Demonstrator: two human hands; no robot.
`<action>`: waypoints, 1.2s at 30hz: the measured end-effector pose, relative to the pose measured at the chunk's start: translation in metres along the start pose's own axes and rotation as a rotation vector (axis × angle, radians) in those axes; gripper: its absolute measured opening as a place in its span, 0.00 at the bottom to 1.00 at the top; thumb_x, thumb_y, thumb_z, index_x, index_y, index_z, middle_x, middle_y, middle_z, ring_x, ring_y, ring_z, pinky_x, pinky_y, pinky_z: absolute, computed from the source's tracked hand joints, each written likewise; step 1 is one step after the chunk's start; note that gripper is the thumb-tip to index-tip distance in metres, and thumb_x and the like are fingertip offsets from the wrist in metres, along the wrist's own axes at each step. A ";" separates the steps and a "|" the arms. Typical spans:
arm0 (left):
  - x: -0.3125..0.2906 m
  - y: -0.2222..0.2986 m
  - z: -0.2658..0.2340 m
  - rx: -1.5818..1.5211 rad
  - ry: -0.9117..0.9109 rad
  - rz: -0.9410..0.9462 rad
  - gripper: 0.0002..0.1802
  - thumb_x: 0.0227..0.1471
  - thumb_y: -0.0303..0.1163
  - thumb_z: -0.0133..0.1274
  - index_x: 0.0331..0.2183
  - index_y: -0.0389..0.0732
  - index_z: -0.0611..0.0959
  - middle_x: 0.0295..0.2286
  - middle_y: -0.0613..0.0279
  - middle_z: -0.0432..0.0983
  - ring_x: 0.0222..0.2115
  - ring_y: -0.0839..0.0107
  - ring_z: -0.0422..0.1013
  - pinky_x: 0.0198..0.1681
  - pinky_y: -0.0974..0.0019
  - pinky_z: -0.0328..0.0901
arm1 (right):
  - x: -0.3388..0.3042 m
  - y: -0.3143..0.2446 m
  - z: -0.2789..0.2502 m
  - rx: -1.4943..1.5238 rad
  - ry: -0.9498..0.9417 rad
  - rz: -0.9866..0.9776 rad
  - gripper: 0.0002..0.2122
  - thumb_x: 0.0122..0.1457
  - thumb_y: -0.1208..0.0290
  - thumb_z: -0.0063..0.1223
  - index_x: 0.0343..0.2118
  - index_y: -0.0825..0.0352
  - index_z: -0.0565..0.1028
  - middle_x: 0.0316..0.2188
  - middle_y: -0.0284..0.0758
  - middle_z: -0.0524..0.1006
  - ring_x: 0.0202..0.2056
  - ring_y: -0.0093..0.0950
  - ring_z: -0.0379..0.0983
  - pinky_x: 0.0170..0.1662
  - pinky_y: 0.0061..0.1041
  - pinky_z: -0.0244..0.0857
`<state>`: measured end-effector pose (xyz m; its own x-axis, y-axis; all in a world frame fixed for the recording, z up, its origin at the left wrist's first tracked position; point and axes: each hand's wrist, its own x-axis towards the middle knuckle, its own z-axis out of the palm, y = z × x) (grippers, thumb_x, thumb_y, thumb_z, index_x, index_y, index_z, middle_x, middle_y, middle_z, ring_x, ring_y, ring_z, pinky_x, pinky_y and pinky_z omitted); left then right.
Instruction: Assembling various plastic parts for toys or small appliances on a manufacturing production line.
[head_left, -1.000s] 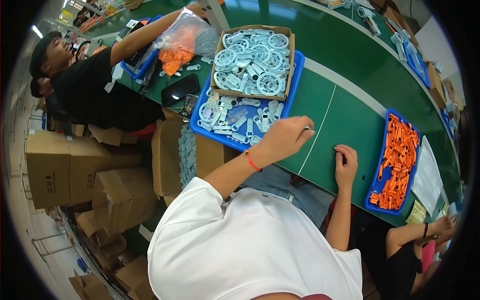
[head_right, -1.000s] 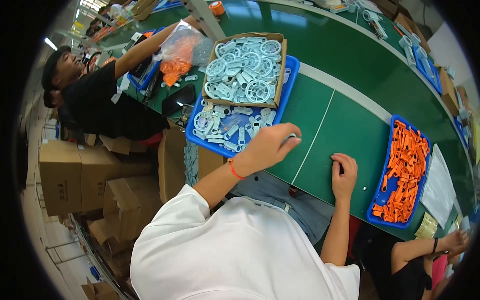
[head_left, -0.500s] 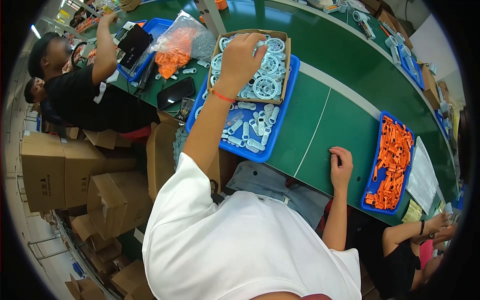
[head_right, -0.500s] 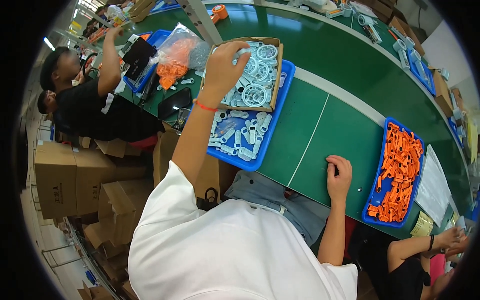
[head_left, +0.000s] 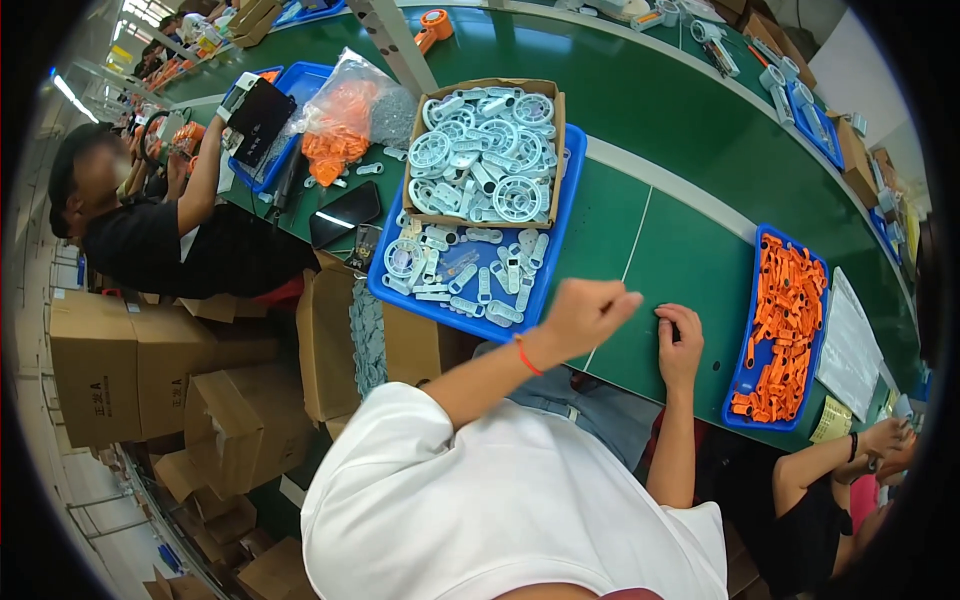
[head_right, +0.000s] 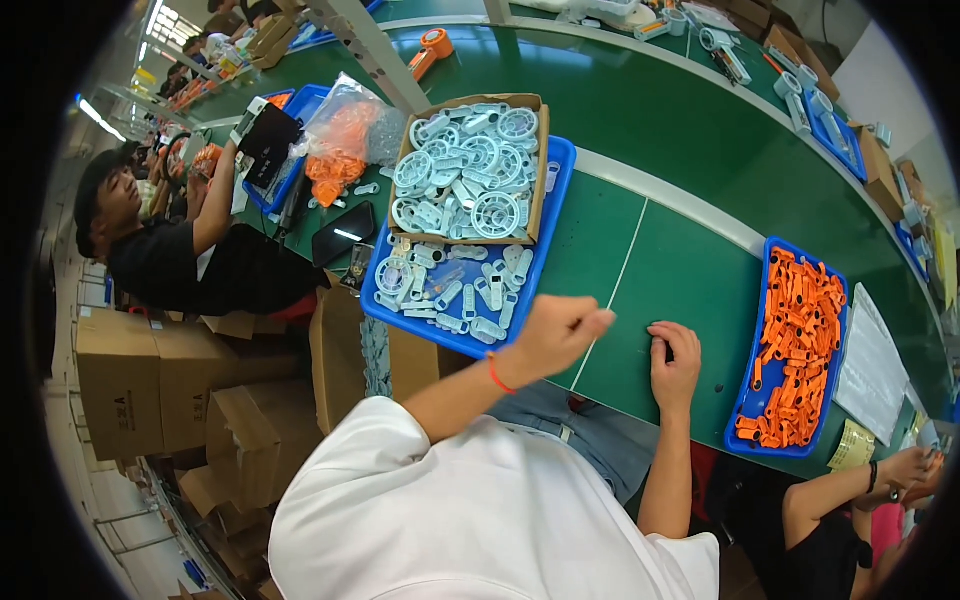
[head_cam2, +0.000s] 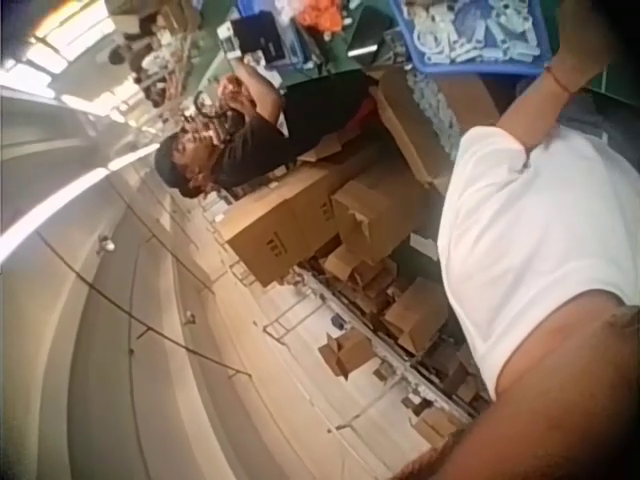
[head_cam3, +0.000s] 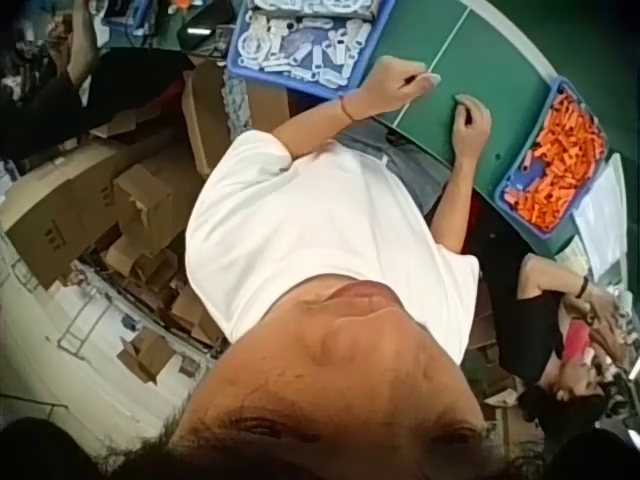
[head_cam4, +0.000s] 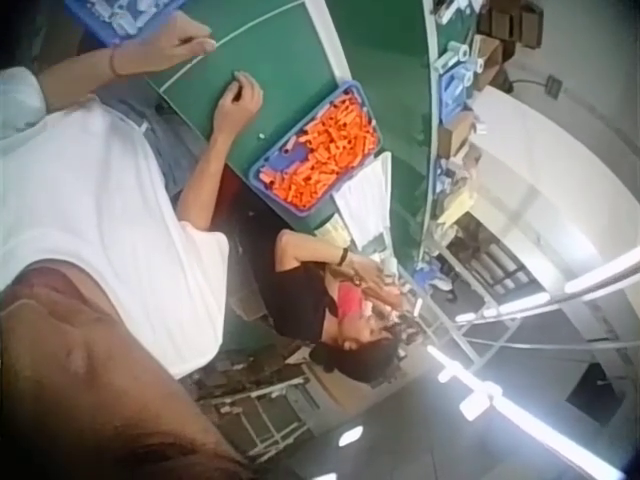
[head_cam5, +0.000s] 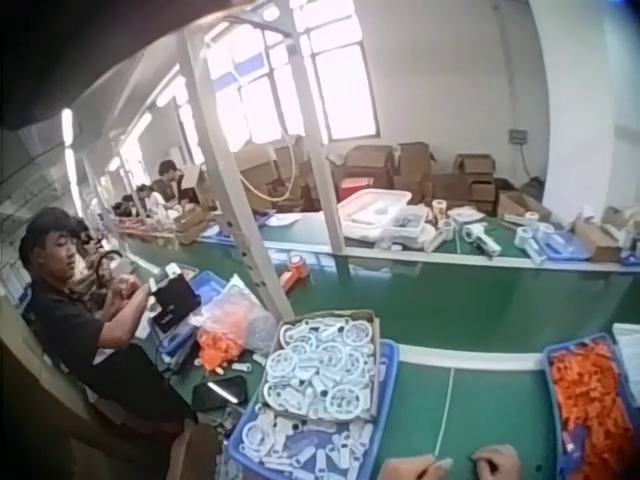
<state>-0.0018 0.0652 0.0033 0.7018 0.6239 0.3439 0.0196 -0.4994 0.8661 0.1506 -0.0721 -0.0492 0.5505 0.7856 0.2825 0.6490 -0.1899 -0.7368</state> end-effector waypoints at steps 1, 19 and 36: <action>-0.004 0.005 0.016 -0.092 -0.002 -0.060 0.22 0.50 0.39 0.52 0.13 0.37 0.69 0.10 0.52 0.60 0.11 0.59 0.59 0.15 0.62 0.53 | -0.002 0.000 -0.002 -0.010 -0.001 -0.007 0.04 0.49 0.80 0.49 0.27 0.66 0.75 0.32 0.35 0.76 0.36 0.33 0.70 0.43 0.29 0.61; 0.028 -0.057 0.068 0.839 -0.131 0.046 0.36 0.49 0.55 0.45 0.55 0.45 0.65 0.57 0.52 0.52 0.58 0.43 0.43 0.57 0.35 0.36 | 0.001 0.000 -0.002 -0.004 0.033 -0.031 0.04 0.48 0.78 0.50 0.27 0.64 0.76 0.31 0.32 0.76 0.33 0.31 0.69 0.37 0.28 0.60; 0.027 -0.059 0.068 0.830 -0.103 0.057 0.34 0.48 0.52 0.46 0.54 0.44 0.66 0.56 0.52 0.53 0.58 0.43 0.44 0.57 0.35 0.36 | 0.000 0.000 -0.002 -0.007 0.032 -0.044 0.04 0.48 0.79 0.51 0.27 0.64 0.76 0.31 0.31 0.76 0.33 0.30 0.69 0.37 0.27 0.60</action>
<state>0.0648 0.0711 -0.0634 0.7786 0.5459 0.3093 0.4711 -0.8342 0.2865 0.1513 -0.0735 -0.0482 0.5378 0.7740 0.3342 0.6766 -0.1598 -0.7188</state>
